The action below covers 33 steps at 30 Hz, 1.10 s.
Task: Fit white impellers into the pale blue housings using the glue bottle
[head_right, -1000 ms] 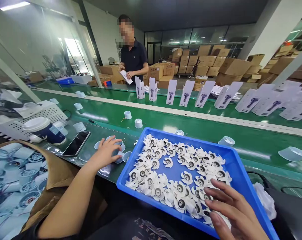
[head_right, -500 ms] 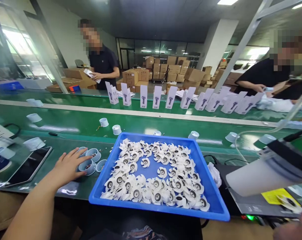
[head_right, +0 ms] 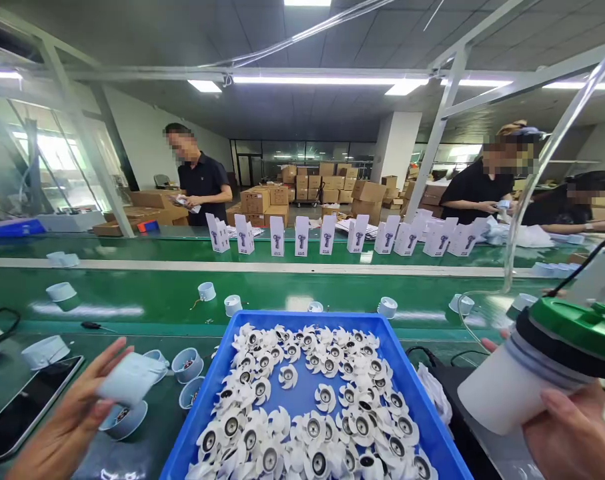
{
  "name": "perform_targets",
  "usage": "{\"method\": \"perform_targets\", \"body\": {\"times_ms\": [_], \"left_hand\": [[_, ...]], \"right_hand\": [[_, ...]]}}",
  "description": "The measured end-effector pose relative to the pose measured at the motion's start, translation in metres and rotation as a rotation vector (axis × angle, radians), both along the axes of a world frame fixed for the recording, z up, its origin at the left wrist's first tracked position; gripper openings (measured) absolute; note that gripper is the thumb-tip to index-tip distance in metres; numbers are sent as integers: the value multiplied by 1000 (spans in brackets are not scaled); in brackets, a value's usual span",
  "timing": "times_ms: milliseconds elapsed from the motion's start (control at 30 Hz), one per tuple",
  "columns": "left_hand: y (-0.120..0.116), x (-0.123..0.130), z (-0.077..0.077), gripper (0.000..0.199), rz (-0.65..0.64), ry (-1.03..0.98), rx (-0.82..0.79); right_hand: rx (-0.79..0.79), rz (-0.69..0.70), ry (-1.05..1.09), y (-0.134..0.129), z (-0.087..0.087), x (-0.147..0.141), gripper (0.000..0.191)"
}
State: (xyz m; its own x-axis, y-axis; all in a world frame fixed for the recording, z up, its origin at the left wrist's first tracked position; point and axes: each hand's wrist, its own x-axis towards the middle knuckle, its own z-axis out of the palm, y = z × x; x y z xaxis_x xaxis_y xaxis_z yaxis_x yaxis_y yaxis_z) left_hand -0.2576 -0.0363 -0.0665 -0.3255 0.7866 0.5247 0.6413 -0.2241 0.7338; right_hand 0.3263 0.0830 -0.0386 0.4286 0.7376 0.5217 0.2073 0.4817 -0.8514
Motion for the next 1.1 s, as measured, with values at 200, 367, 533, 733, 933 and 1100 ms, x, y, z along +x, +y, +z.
{"method": "perform_targets", "body": {"times_ms": [200,367,533,733,933,1100], "left_hand": [[1,59,26,50,-288,-547,76],[25,146,40,63,-680,-53,-272],[36,220,56,59,-845,244,-144],[32,244,69,42,-870,275,-118],[29,255,70,34,-840,279,-106],[28,259,71,30,-830,272,-107]], "right_hand": [[-226,149,232,-21,45,-28,55],[-143,575,383,-47,86,-92,75],[-7,782,231,-65,123,-153,65],[-132,716,137,-68,118,-171,72],[-164,718,49,-70,114,-153,69],[-192,675,12,-72,116,-153,70]]}}
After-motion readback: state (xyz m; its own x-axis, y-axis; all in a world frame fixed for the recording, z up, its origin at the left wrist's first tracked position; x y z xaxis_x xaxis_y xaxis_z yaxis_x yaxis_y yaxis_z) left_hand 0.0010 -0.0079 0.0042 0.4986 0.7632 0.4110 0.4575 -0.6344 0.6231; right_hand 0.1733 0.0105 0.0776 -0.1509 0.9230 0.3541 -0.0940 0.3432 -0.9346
